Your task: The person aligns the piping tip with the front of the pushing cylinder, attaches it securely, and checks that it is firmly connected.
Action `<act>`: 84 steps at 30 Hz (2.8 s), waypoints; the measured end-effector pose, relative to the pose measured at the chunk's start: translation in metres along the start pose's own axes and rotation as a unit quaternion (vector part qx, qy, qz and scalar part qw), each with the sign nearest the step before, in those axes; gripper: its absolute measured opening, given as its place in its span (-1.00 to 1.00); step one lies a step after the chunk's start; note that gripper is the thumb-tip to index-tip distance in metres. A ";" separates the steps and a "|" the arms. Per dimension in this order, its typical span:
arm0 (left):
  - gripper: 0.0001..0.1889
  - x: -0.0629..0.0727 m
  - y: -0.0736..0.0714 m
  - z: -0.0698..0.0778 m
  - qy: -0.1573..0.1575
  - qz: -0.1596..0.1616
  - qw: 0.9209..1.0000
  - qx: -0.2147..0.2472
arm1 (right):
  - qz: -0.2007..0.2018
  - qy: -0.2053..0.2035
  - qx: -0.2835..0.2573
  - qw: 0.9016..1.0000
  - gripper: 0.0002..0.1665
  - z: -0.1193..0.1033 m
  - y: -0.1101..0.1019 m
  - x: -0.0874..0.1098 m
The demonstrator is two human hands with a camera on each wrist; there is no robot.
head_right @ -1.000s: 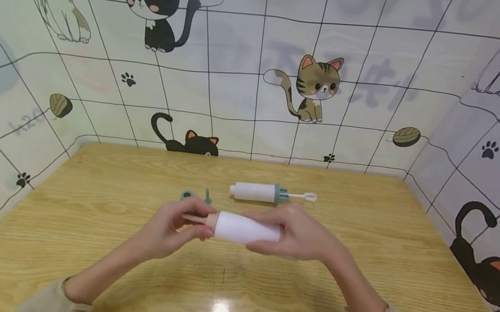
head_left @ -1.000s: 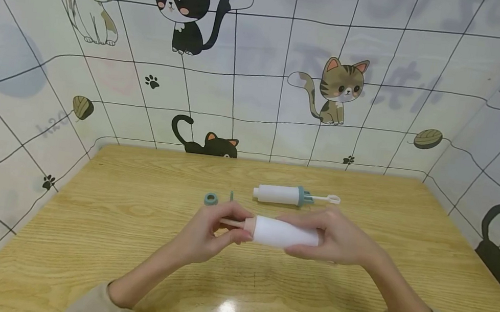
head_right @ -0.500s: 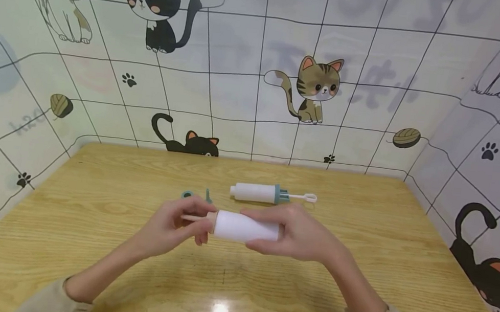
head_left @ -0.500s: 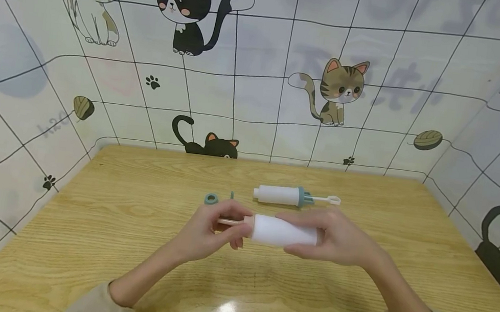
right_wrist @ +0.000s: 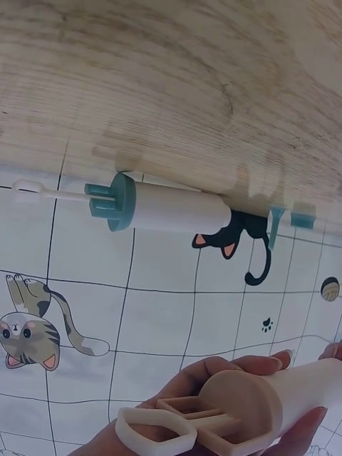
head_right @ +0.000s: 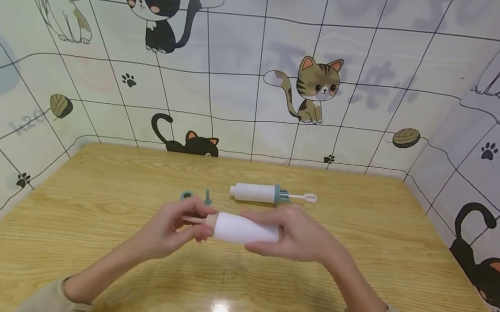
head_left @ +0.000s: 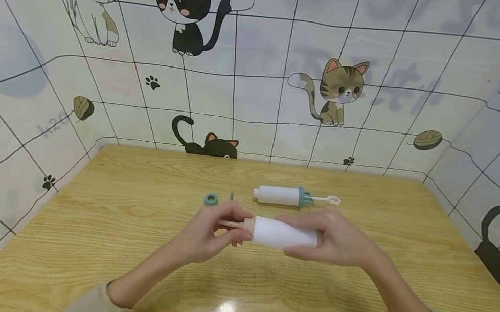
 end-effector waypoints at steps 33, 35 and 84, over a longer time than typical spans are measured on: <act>-0.81 0.000 0.003 -0.002 -0.040 -0.001 0.997 0.065 | 0.005 -0.005 0.015 1.000 -0.41 -0.004 -0.002 0.001; -0.82 0.000 0.003 -0.002 -0.034 -0.003 0.998 0.056 | 0.003 -0.007 0.013 1.000 -0.41 -0.004 -0.002 0.001; -0.77 0.007 0.014 -0.034 -0.103 -0.032 0.993 0.056 | -0.096 0.091 -0.014 0.991 -0.53 0.024 0.004 0.017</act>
Point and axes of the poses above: each hand's wrist, its own x-axis away from the middle knuckle, its own y-axis out of the palm, z = x × y, the point moved 7 cm from there along -x, towards the middle knuckle, and after that the axes turned 5 degrees about -z, right-handed, at the moved point
